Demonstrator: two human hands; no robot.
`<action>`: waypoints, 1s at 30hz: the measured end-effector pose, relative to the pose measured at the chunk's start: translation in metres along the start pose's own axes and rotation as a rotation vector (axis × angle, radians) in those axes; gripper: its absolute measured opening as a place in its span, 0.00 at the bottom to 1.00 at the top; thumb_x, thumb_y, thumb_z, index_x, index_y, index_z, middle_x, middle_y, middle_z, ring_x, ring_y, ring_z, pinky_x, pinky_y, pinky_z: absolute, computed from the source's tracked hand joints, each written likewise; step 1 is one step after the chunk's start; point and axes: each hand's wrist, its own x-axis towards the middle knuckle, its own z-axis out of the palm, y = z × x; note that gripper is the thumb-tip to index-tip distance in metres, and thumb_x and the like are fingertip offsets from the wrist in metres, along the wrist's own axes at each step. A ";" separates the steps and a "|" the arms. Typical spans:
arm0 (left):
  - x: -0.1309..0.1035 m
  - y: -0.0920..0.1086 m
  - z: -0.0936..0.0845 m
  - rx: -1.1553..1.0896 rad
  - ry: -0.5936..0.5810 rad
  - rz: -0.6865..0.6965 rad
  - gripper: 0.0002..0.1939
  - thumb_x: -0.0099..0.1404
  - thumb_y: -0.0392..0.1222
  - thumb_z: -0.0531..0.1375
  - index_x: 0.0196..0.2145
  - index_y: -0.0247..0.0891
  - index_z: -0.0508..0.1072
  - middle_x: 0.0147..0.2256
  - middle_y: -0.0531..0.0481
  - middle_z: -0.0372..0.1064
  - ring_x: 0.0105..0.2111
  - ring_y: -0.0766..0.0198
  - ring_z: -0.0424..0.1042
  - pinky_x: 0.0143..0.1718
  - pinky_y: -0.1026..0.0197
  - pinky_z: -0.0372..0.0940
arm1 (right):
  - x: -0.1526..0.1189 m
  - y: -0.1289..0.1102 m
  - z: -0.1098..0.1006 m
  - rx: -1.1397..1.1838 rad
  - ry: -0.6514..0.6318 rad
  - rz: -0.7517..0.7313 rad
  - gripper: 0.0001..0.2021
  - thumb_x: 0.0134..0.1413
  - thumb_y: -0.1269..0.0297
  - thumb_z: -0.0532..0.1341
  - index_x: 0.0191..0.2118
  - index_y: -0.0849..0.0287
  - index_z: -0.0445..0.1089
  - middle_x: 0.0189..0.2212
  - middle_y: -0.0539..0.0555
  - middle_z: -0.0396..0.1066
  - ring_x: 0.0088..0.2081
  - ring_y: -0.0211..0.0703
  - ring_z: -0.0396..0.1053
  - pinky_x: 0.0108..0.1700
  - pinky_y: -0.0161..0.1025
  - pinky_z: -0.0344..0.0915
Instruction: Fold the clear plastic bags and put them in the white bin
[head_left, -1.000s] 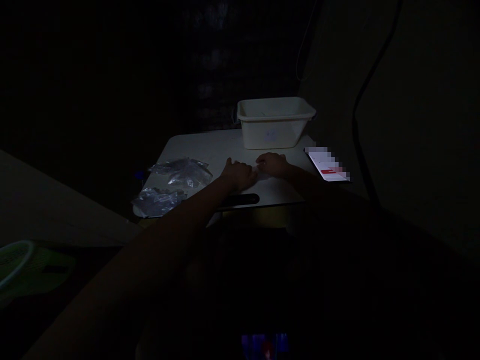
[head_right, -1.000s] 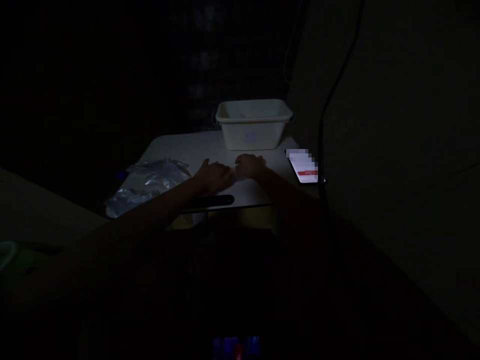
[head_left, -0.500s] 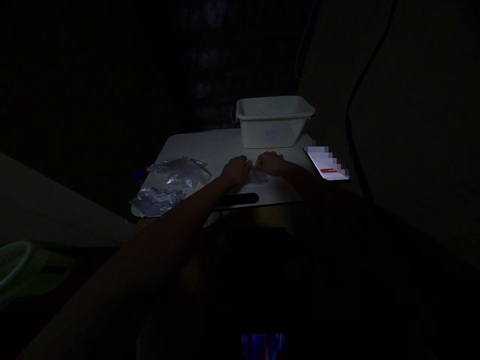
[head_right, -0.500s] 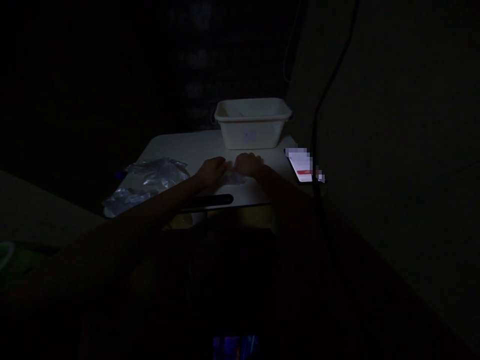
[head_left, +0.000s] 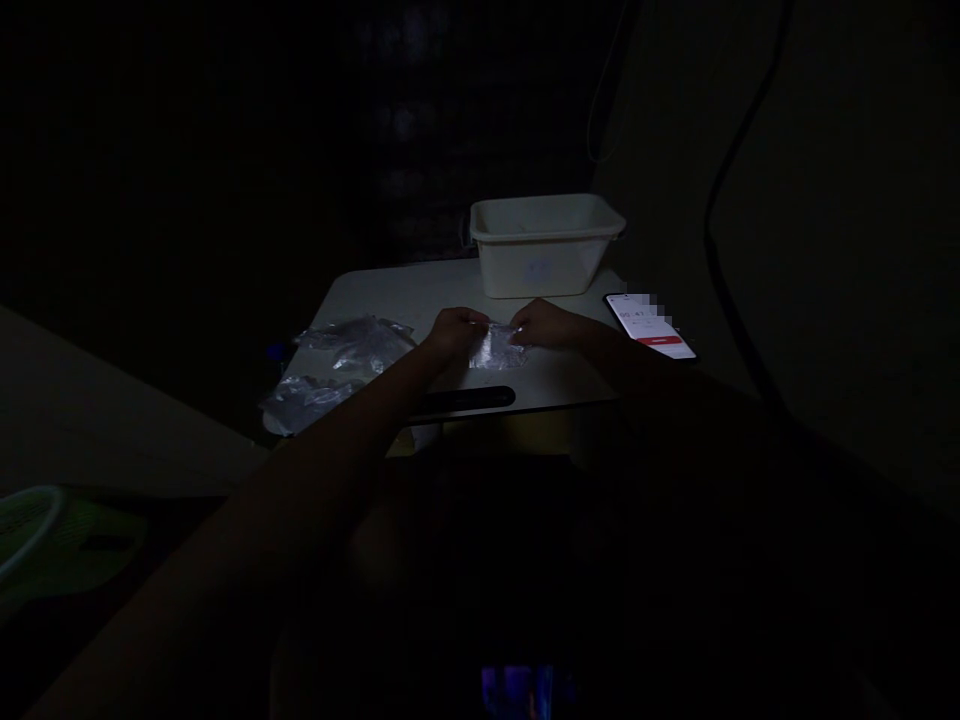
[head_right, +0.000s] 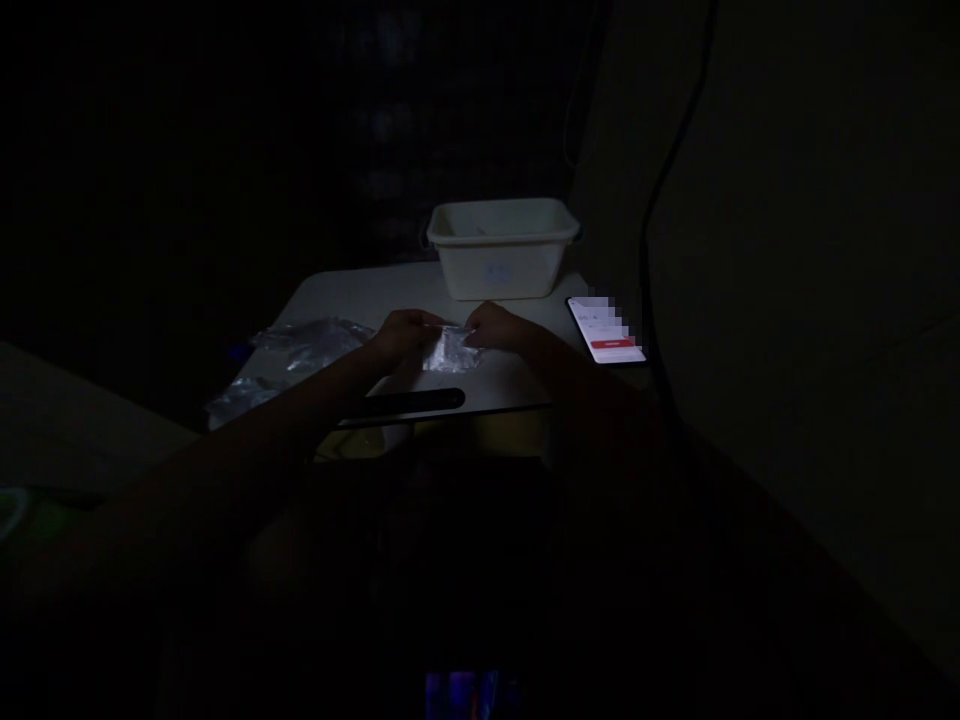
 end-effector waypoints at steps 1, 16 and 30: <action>0.000 0.000 0.000 0.046 -0.006 0.011 0.06 0.44 0.29 0.57 0.24 0.30 0.70 0.16 0.55 0.63 0.16 0.74 0.60 0.23 0.67 0.58 | 0.000 0.001 0.000 -0.027 -0.006 0.002 0.10 0.37 0.70 0.56 0.29 0.69 0.69 0.23 0.54 0.68 0.25 0.36 0.63 0.26 0.30 0.57; -0.005 0.013 0.002 0.941 -0.083 0.610 0.12 0.50 0.33 0.49 0.32 0.33 0.68 0.32 0.48 0.67 0.32 0.66 0.65 0.35 0.64 0.58 | -0.020 0.010 0.003 -0.620 0.424 -0.129 0.11 0.45 0.69 0.50 0.34 0.62 0.66 0.37 0.59 0.62 0.42 0.50 0.53 0.39 0.43 0.47; -0.016 0.003 0.015 1.292 -0.261 0.636 0.22 0.58 0.44 0.41 0.42 0.28 0.63 0.44 0.39 0.60 0.45 0.59 0.58 0.43 0.60 0.53 | -0.022 0.030 0.017 -0.634 0.282 -0.172 0.19 0.43 0.73 0.47 0.44 0.68 0.60 0.45 0.61 0.61 0.46 0.47 0.55 0.45 0.42 0.47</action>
